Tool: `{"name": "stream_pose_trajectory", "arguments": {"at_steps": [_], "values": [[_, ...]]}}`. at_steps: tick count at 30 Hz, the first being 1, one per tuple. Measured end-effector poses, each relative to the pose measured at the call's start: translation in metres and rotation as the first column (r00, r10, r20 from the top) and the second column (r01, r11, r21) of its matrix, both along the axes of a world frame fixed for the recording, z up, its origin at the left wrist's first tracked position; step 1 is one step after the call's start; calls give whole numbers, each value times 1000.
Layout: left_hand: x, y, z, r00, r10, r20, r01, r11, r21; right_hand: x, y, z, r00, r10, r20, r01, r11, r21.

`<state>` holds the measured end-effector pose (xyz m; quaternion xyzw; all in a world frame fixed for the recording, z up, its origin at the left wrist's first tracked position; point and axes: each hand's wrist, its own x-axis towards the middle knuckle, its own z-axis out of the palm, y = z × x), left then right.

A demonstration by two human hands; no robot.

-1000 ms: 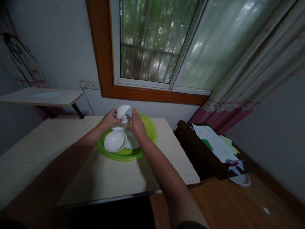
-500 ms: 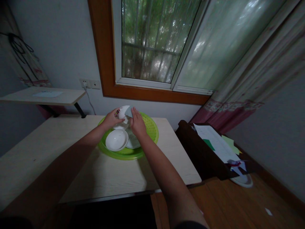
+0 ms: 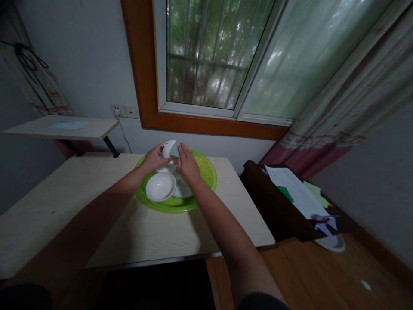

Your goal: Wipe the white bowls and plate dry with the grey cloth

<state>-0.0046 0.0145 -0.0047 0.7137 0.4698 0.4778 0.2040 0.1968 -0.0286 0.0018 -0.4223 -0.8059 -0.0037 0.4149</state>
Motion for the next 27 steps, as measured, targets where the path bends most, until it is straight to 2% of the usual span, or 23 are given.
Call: {"name": "stream_pose_trajectory", "arguments": {"at_steps": [4,6,10,14,16,18,21,27], "values": [[2,-4,3,998,-21,-59,24,998,50,-6,-10,8,983,56,175,-67,996,61],[4,-7,4,997,-25,-77,31,997,73,-7,-12,10,980,45,192,-60,996,72],[5,-10,7,994,-45,-97,54,995,88,-2,-5,7,999,-30,29,29,999,35],[4,-10,7,995,-35,-97,44,994,97,6,6,-1,977,-148,-152,130,984,-121],[3,-10,6,995,-37,-97,47,993,104,9,9,-4,961,-192,-198,157,972,-177],[3,-9,6,993,-50,-103,62,992,114,10,9,-4,960,-183,-213,150,975,-162],[4,-11,7,988,-68,-141,85,989,121,7,4,-1,982,-105,-155,98,994,-55],[9,-19,11,968,-104,-226,141,978,155,-1,-13,12,990,19,141,-29,997,65]]}}
